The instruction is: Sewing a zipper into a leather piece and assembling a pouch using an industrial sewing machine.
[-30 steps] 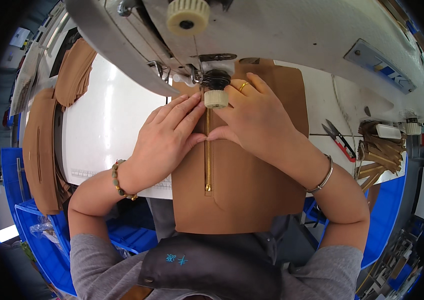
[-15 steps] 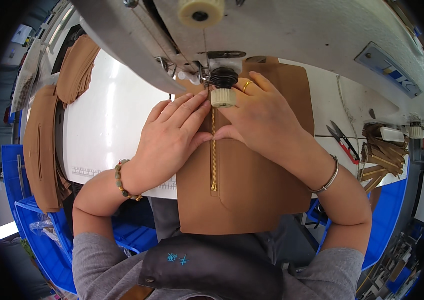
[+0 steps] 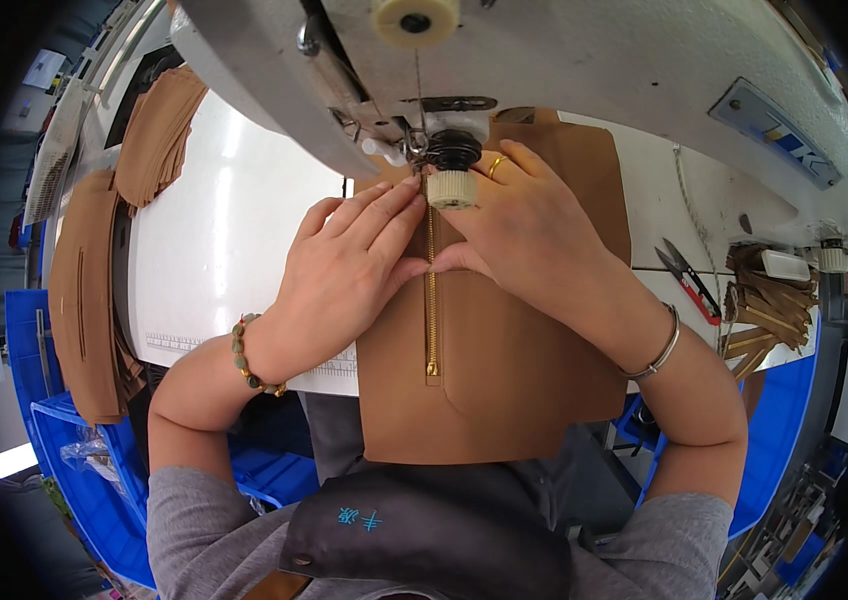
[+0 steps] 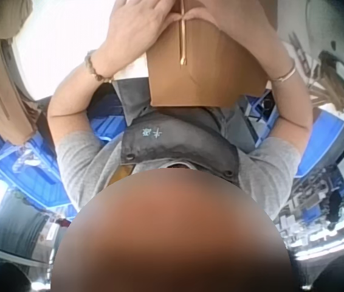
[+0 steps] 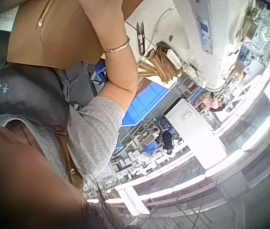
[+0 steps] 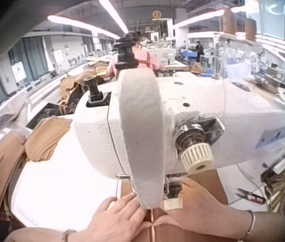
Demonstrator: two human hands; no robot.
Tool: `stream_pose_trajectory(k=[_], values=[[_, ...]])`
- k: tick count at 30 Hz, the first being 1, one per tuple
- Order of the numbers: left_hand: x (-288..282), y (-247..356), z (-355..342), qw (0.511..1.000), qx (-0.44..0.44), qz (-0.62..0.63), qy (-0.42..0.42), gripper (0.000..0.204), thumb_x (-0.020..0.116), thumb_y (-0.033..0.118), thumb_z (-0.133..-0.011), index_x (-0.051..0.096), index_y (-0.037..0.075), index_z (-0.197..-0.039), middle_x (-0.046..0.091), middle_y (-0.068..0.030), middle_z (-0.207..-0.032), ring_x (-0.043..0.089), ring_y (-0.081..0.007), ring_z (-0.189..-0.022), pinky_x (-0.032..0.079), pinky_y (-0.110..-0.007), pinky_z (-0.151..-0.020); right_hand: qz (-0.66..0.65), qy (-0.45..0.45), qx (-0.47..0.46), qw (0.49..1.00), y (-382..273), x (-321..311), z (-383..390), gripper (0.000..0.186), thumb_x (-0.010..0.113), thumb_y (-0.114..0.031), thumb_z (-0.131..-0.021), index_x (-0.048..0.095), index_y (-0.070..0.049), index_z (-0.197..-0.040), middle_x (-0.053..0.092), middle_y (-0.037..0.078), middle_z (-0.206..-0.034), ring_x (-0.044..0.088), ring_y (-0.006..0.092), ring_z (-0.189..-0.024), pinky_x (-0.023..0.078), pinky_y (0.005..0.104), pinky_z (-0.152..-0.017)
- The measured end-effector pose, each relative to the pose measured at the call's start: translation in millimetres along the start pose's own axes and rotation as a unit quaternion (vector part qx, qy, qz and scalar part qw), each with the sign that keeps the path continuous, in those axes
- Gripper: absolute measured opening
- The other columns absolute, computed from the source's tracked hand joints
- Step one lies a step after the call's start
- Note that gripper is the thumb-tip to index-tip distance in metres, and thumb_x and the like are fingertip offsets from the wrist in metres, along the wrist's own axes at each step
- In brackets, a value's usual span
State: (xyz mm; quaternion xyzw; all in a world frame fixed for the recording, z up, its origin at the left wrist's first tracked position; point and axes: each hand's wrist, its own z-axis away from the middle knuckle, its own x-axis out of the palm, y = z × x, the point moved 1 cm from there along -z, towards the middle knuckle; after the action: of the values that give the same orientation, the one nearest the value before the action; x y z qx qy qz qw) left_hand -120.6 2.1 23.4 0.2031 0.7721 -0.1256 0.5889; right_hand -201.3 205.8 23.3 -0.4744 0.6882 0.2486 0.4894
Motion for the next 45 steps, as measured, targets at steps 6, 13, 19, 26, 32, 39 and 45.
stream_pose_trajectory(k=[6, 13, 19, 26, 32, 39, 45], values=[[2, -1, 0, 1.0, -0.003, -0.013, 0.005, 0.056, 0.073, 0.033, -0.091, 0.063, 0.004, -0.138, 0.062, -0.0087, -0.146, 0.059, -0.0241, -0.132, 0.045, -0.041, -0.106, 0.001, 0.009, -0.001, 1.0, 3, 4, 1, 0.06, 0.081, -0.046, -0.074, 0.071, -0.006, -0.118, 0.072, 0.007, -0.113, 0.066, 0.0277, -0.111, 0.046, 0.0464, -0.111], [2, -3, 0, 1.0, -0.005, -0.016, 0.008, 0.054, 0.072, 0.035, -0.092, 0.064, 0.005, -0.137, 0.062, -0.008, -0.146, 0.059, -0.0239, -0.132, 0.045, -0.042, -0.107, 0.048, 0.032, -0.031, 0.998, 0, 0, 1, 0.059, 0.08, -0.05, -0.074, 0.073, -0.011, -0.117, 0.07, 0.004, -0.103, 0.066, 0.0225, -0.102, 0.05, 0.0421, -0.101], [3, -3, 1, 1.0, -0.009, -0.012, 0.014, 0.05, 0.072, 0.032, -0.093, 0.065, 0.005, -0.135, 0.064, -0.008, -0.144, 0.061, -0.0245, -0.13, 0.045, -0.043, -0.106, 0.121, -0.009, 0.051, 0.991, -1, 0, 3, 0.06, 0.083, -0.059, -0.065, 0.074, -0.012, -0.102, 0.062, 0.002, -0.081, 0.062, 0.0205, -0.073, 0.046, 0.0361, -0.067], [8, -6, 0, 0.998, -0.004, 0.011, 0.057, 0.038, 0.069, 0.015, -0.095, 0.066, 0.005, -0.133, 0.068, -0.0074, -0.139, 0.065, -0.025, -0.124, 0.047, -0.039, -0.104, 0.07, 0.001, 0.043, 0.997, -29, -17, 11, 0.066, 0.085, -0.057, -0.064, 0.067, -0.011, -0.108, 0.058, 0.005, -0.087, 0.062, 0.023, -0.076, 0.046, 0.0373, -0.063], [13, -8, 4, 0.997, -0.003, 0.013, 0.07, 0.037, 0.069, 0.013, -0.095, 0.067, 0.006, -0.132, 0.068, -0.0078, -0.138, 0.065, -0.0261, -0.123, 0.05, -0.04, -0.101, -0.069, -0.122, 0.004, 0.99, -126, -37, 77, 0.077, 0.085, -0.042, -0.071, 0.062, -0.002, -0.133, 0.063, 0.014, -0.129, 0.065, 0.0304, -0.108, 0.056, 0.0383, -0.091], [-1, -17, 13, 0.989, -0.013, 0.111, 0.093, 0.035, 0.069, 0.012, -0.095, 0.068, 0.005, -0.129, 0.069, -0.0086, -0.137, 0.066, -0.029, -0.121, 0.051, -0.041, -0.104, -0.047, -0.019, 0.07, 0.996, -144, -16, 99, 0.056, 0.075, -0.011, -0.08, 0.065, 0.0, -0.134, 0.063, 0.019, -0.143, 0.062, 0.0354, -0.13, 0.052, 0.0441, -0.106], [-37, -12, 74, 0.973, -0.138, 0.142, 0.122, 0.02, 0.078, 0.004, -0.085, 0.075, 0.002, -0.106, 0.077, -0.0122, -0.109, 0.071, -0.0306, -0.101, 0.057, -0.04, -0.091, -0.411, -0.006, 0.165, 0.897, -118, -32, 106, 0.037, 0.06, -0.008, -0.099, 0.067, 0.003, -0.133, 0.064, 0.022, -0.144, 0.058, 0.0376, -0.137, 0.043, 0.0455, -0.115]])
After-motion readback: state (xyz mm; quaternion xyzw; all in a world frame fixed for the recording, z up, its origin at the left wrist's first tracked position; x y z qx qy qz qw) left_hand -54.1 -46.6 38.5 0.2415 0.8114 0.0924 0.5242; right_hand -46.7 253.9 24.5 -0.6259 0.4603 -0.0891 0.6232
